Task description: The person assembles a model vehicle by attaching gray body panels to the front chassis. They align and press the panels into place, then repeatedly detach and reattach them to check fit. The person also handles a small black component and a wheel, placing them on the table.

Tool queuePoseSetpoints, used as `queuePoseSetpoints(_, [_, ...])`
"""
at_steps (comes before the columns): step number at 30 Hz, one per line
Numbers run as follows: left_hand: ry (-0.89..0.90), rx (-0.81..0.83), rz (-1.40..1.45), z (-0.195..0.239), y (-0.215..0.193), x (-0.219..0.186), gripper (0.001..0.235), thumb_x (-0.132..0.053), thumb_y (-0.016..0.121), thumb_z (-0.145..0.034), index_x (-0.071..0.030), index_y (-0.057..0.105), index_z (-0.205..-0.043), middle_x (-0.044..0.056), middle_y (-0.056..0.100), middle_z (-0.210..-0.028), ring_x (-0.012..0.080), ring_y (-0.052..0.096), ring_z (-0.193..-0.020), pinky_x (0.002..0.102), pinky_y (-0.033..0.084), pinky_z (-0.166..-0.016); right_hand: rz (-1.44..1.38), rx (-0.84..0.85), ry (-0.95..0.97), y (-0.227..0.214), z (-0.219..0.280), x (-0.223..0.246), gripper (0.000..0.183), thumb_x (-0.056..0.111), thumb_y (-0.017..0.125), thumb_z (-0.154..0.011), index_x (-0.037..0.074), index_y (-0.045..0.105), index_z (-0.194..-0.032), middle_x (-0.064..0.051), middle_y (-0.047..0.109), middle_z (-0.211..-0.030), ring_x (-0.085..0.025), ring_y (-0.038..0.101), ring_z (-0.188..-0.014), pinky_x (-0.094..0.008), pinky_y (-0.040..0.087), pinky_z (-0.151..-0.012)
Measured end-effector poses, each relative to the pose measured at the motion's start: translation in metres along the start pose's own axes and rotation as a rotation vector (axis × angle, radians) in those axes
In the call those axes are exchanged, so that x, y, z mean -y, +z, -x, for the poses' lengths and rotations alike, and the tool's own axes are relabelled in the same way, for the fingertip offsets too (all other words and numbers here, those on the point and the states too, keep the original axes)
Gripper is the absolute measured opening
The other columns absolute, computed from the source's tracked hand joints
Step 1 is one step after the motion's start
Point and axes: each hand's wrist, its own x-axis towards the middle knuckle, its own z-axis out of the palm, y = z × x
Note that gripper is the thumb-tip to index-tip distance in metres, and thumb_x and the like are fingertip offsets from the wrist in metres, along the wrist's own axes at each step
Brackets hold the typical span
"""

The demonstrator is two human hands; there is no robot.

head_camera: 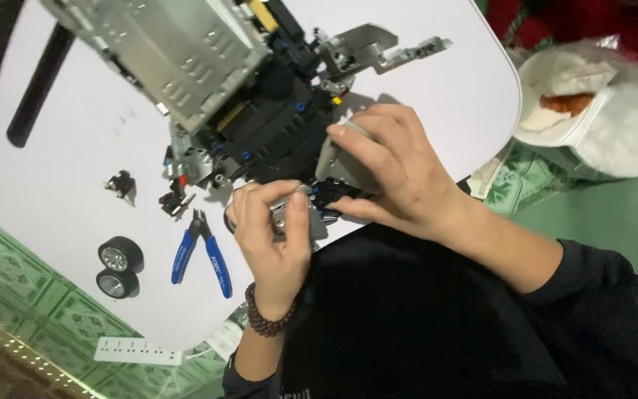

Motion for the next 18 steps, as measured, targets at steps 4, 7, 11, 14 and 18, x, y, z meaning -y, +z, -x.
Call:
queuePoseSetpoints(4, [0.015, -0.084, -0.102, 0.008, 0.001, 0.002, 0.017, -0.023, 0.055, -0.094, -0.012, 0.06, -0.106, 0.004, 0.054, -0.093, 0.0231, 0.051, -0.091, 0.037, 0.031, -0.086, 0.068, 0.005, 0.04, 0.003, 0.0, 0.007, 0.062, 0.042, 0.062, -0.097, 0.003, 0.038, -0.139, -0.023, 0.044, -0.129, -0.038, 0.047, -0.119, -0.051, 0.041, -0.105])
queuePoseSetpoints(7, [-0.008, -0.174, -0.132, 0.016, -0.008, 0.013, 0.038, -0.036, 0.058, -0.091, -0.011, 0.055, -0.12, 0.008, 0.052, -0.106, 0.0252, 0.05, -0.101, 0.039, 0.032, -0.093, 0.142, 0.024, 0.021, 0.005, -0.004, 0.013, 0.071, 0.044, 0.073, -0.092, 0.007, 0.038, -0.14, -0.023, 0.042, -0.137, -0.039, 0.044, -0.126, -0.05, 0.038, -0.107])
queuePoseSetpoints(11, [0.225, -0.48, -0.209, 0.012, -0.045, 0.05, 0.037, -0.034, 0.037, -0.097, -0.004, 0.06, -0.101, 0.01, 0.066, -0.093, 0.0272, 0.065, -0.091, 0.039, 0.05, -0.087, 0.276, 0.016, -0.014, 0.015, -0.006, 0.018, 0.081, 0.052, 0.077, -0.087, 0.007, 0.037, -0.141, -0.024, 0.037, -0.137, -0.039, 0.039, -0.127, -0.052, 0.035, -0.106])
queuePoseSetpoints(14, [0.027, -0.53, -0.35, 0.028, -0.09, 0.085, 0.019, -0.009, 0.05, -0.094, -0.004, 0.06, -0.11, 0.007, 0.057, -0.103, 0.0211, 0.049, -0.1, 0.037, 0.032, -0.093, 0.323, -0.047, -0.127, 0.007, -0.007, 0.028, 0.06, 0.049, 0.074, -0.088, 0.0, 0.056, -0.118, -0.023, 0.042, -0.131, -0.041, 0.036, -0.126, -0.055, 0.038, -0.103])
queuePoseSetpoints(18, [-0.157, -0.27, -0.44, 0.024, -0.115, 0.076, 0.02, -0.009, 0.054, -0.097, -0.011, 0.061, -0.115, 0.01, 0.052, -0.108, 0.0284, 0.046, -0.104, 0.043, 0.031, -0.086, 0.143, -0.151, -0.548, -0.018, 0.013, 0.07, 0.033, 0.037, 0.071, -0.089, 0.008, 0.058, -0.101, -0.019, 0.051, -0.101, -0.038, 0.046, -0.094, -0.047, 0.046, -0.071])
